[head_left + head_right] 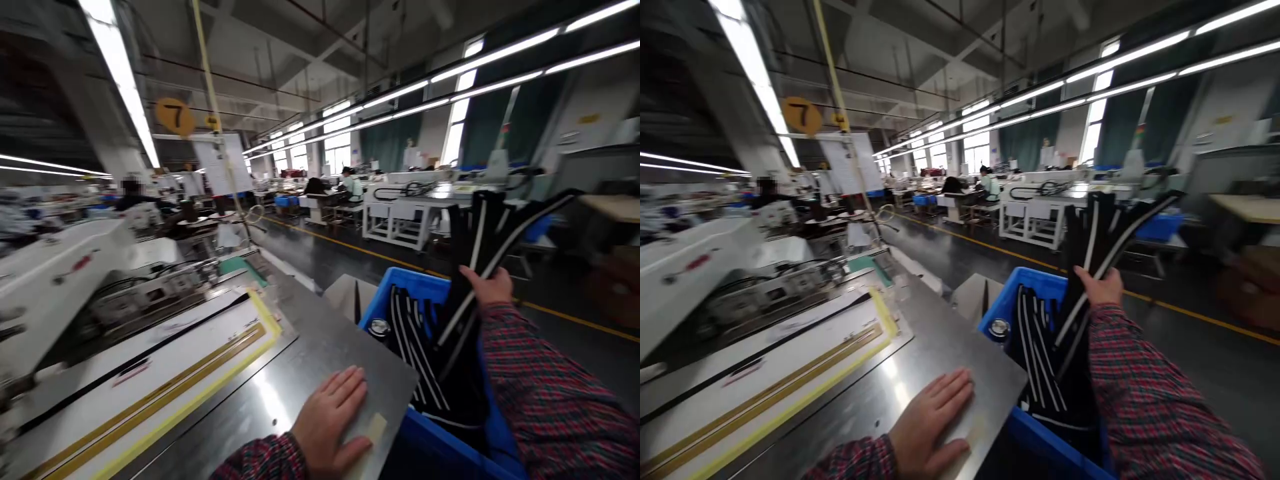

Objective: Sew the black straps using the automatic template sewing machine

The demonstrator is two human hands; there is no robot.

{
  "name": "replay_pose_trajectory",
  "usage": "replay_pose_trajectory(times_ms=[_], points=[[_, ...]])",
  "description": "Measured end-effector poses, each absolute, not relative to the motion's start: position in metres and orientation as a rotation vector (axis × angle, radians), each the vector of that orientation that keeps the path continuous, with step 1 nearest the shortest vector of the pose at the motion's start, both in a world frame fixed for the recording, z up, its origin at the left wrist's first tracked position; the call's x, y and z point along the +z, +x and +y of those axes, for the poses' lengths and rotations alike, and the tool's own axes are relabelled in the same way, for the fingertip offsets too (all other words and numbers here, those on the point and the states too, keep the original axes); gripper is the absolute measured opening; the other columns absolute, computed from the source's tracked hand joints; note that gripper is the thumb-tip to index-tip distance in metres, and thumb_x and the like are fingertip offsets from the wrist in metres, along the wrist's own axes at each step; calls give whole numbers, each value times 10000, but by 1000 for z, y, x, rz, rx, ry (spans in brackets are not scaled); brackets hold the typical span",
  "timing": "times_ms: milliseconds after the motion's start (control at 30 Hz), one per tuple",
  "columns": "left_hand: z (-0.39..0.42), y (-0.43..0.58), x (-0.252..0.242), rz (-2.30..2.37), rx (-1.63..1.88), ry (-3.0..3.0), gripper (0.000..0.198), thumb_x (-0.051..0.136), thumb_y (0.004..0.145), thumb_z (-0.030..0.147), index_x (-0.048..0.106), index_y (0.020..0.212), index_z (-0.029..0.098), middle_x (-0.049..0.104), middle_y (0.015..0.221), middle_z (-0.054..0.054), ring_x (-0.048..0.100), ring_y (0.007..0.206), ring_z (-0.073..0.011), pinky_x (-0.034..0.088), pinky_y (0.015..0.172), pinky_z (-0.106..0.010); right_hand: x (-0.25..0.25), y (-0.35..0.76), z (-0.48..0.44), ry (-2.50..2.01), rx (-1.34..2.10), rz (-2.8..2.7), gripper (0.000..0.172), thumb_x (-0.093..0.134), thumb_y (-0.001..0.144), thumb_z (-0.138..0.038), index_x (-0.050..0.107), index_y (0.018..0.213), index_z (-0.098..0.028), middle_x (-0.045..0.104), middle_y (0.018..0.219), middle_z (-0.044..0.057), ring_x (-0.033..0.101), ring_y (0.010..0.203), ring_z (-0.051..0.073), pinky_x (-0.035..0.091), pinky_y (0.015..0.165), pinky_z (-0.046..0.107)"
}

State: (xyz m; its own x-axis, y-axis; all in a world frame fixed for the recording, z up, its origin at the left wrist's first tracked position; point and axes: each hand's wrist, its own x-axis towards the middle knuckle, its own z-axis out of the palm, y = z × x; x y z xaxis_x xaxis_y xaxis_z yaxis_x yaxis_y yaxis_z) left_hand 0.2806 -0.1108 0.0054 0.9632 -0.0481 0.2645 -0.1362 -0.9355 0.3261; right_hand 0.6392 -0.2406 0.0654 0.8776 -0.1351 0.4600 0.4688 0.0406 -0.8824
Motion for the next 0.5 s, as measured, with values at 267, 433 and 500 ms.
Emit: replay_pose_trajectory(times_ms=[267, 433, 500], points=[[-93, 279, 49, 102, 668, 2592, 838, 608, 763, 530, 178, 1416, 226, 230, 1446, -91, 244, 1308, -292, 293, 1059, -450, 150, 612, -245, -1187, -713, -430, 418, 816, 523, -278, 606, 873, -186, 641, 853, 30, 613, 800, 227, 521, 726, 346], [-123, 301, 146, 141, 948, 2378, 1190, 754, 545, 590, 71, 1430, 181, 145, 1468, -110, 166, 1329, -315, 211, 1089, -472, 223, 492, -229, -880, -577, -712, 354, 801, 576, -221, 639, 886, -172, 647, 881, 29, 619, 819, 217, 534, 775, 373], [-135, 302, 184, 65, 1074, 2313, 1235, 791, 490, 565, 84, 1428, 186, 156, 1465, -99, 176, 1324, -330, 222, 1085, -475, 242, 436, -222, -799, -437, -827, 288, 752, 659, -210, 642, 922, -171, 641, 911, 28, 620, 841, 211, 537, 793, 372]])
